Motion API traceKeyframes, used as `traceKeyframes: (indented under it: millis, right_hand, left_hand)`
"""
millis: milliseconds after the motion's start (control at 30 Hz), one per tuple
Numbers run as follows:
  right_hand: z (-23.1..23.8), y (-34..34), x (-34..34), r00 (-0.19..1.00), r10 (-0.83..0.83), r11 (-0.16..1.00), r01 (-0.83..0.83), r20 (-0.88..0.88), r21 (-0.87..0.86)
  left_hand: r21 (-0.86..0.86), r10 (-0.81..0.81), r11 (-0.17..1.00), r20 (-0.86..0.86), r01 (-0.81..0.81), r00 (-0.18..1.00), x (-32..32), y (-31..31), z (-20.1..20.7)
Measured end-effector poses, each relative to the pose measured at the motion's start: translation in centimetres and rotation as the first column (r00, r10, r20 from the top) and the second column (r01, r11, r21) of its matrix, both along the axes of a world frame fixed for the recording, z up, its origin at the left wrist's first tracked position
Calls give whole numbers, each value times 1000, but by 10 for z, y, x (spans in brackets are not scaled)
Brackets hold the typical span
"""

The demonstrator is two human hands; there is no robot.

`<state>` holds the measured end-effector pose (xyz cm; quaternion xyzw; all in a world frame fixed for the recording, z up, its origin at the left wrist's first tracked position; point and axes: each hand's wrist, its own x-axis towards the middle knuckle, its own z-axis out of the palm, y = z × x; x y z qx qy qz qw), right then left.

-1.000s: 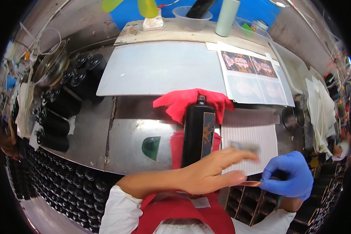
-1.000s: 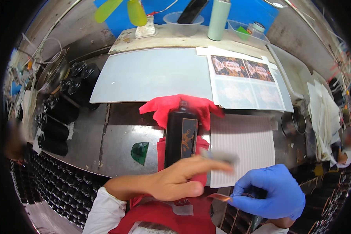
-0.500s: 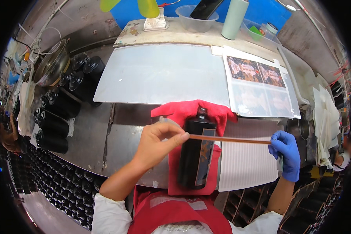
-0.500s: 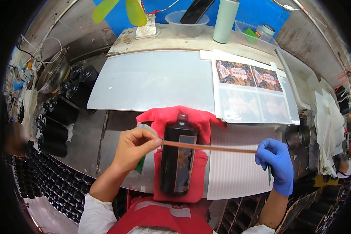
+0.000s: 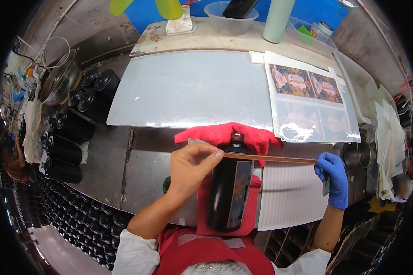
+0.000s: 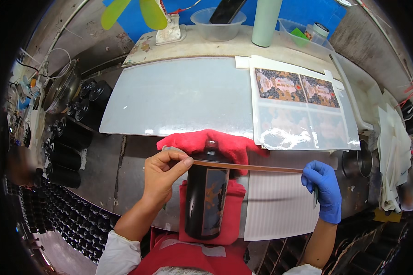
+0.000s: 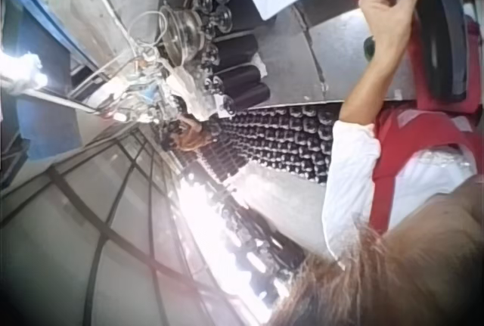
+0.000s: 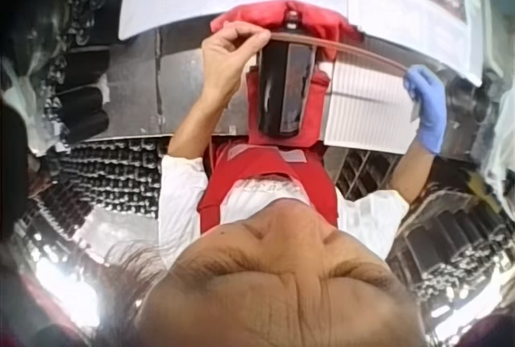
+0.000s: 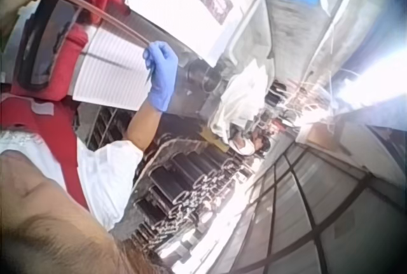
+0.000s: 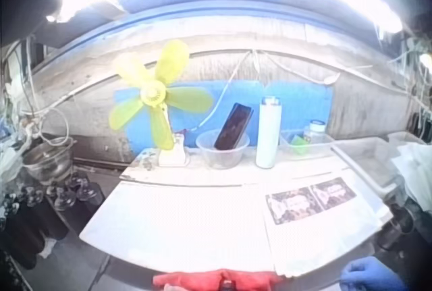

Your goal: The person applies printed labels to black cylindrical bottles, smoothing them with a green tool and aligning gold foil strips around the neck. The person handles each bottle one at a time, rotating it to apply and press the label, then places it into a nearby rack.

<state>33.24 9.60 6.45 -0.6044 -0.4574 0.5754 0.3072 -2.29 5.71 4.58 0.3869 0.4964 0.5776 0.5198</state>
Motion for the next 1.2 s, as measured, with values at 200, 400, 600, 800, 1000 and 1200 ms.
traceKeyframes:
  millis: [200, 400, 600, 800, 1000, 1200]
  right_hand:
    - [-7, 1, 4, 1000, -19, 1000, 19, -2, -18]
    - [-12, 3, 5, 1000, -17, 1000, 16, -12, -22]
    - [-16, 5, 4, 999, -19, 1000, 19, -26, -23]
    - [-24, 7, 5, 999, -24, 999, 23, -36, -29]
    - [-33, 7, 7, 999, -8, 999, 6, -34, -40]
    - [-41, 10, 2, 1000, -2, 1000, 1, -25, -18]
  left_hand:
    - [1, 6, 1000, -15, -6, 1000, 4, 1, -4]
    - [13, 16, 1000, -18, -16, 1000, 5, 2, -5]
    - [-131, 81, 990, 290, -45, 954, 8, -1, -8]
    - [-74, 130, 991, 319, -112, 939, 26, -4, -11]
    - [-59, 130, 991, 343, -117, 930, 30, -2, -11]
    - [-52, 126, 992, 414, -114, 901, 25, -2, -21]
